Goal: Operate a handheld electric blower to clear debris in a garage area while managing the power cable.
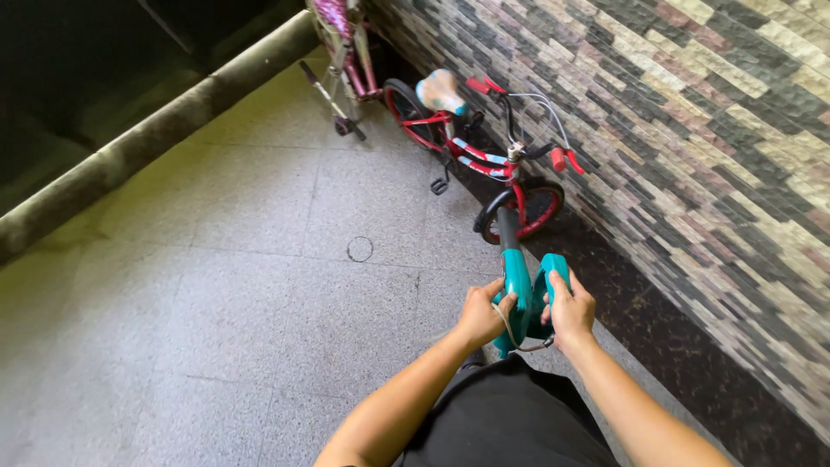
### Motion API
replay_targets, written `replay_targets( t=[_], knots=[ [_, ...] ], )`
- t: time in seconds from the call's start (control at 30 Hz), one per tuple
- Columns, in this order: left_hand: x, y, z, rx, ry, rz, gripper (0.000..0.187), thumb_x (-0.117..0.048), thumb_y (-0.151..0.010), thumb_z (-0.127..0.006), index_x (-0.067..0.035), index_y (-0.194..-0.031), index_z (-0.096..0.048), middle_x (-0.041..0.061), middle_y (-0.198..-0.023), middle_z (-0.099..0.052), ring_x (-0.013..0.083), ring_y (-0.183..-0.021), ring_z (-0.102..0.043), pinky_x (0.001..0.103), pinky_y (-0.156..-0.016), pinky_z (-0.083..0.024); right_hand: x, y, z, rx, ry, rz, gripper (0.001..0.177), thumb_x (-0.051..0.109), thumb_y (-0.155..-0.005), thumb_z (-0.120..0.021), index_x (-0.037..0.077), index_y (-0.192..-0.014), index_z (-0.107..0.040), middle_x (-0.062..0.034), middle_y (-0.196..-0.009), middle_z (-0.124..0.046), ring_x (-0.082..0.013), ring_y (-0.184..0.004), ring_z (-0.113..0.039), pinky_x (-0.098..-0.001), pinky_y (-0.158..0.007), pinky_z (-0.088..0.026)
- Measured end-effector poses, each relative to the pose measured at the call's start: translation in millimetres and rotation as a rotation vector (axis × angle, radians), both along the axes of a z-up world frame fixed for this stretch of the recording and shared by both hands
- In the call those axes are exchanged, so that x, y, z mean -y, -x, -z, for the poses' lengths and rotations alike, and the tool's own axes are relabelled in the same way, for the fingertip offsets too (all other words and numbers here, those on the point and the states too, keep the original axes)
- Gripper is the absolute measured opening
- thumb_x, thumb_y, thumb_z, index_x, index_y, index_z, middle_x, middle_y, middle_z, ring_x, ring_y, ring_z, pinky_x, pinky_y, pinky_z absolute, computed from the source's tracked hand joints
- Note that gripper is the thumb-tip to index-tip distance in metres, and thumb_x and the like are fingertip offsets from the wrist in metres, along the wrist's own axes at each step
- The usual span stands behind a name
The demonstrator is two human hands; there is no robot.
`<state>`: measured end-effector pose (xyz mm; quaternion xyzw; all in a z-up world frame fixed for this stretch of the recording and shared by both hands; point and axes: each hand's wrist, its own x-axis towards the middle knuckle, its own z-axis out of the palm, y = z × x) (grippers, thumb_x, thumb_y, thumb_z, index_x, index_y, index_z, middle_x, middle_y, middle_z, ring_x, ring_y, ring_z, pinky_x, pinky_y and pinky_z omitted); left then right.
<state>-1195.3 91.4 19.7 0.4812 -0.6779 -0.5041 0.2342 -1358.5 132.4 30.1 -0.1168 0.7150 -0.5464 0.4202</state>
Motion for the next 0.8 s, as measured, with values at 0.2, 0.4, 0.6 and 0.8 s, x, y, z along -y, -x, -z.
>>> replay_targets(
  t=[0.2, 0.4, 0.6, 0.8],
  knots=[
    [-34, -22, -23, -0.17, -0.063, -0.099, 0.034, -0.025, -0.095, -0.065, -0.005, -0.123, -0.068, 0.02, -0.088, -0.075, 0.0322, -0.081, -0.076, 0.041, -0.075, -0.057, -10, -9, -1, 0.053, 0.025, -0.123, 0.045, 0.029, -0.097, -0.065, 0.019, -0.141, -0.063, -0.0055, -0.072, -0.056, -0.0134, -0.043, -0.047, -0.0312, -0.039, -0.041],
    [-74, -52, -21, -0.152, 0.094, -0.238, 0.023, -0.021, -0.093, -0.069, 0.0, -0.104, -0.07, 0.027, -0.079, -0.068, 0.0417, -0.067, -0.067, 0.045, -0.066, -0.054, -40, -35, 8, 0.012, 0.02, -0.202, 0.042, 0.029, -0.098, -0.064, 0.017, -0.138, -0.066, -0.0057, -0.072, -0.057, -0.014, -0.042, -0.047, -0.0318, -0.038, -0.039],
    [-148, -61, 47, -0.14, -0.033, -0.219, 0.023, -0.021, -0.095, -0.065, -0.002, -0.107, -0.07, 0.028, -0.082, -0.068, 0.042, -0.077, -0.069, 0.047, -0.071, -0.054, -121, -61, 46, -0.115, -0.026, -0.191, 0.036, 0.029, -0.101, -0.062, 0.013, -0.133, -0.067, -0.006, -0.073, -0.056, -0.0144, -0.043, -0.047, -0.0331, -0.039, -0.041],
    [-193, -56, 93, -0.136, -0.123, -0.211, 0.03, -0.024, -0.095, -0.065, -0.005, -0.117, -0.072, 0.027, -0.087, -0.071, 0.0397, -0.084, -0.073, 0.045, -0.077, -0.056, -163, -54, 66, 0.01, -0.23, -0.109, 0.035, 0.032, -0.1, -0.062, 0.009, -0.124, -0.067, -0.009, -0.076, -0.057, -0.0175, -0.046, -0.049, -0.0351, -0.041, -0.042]
  ],
)
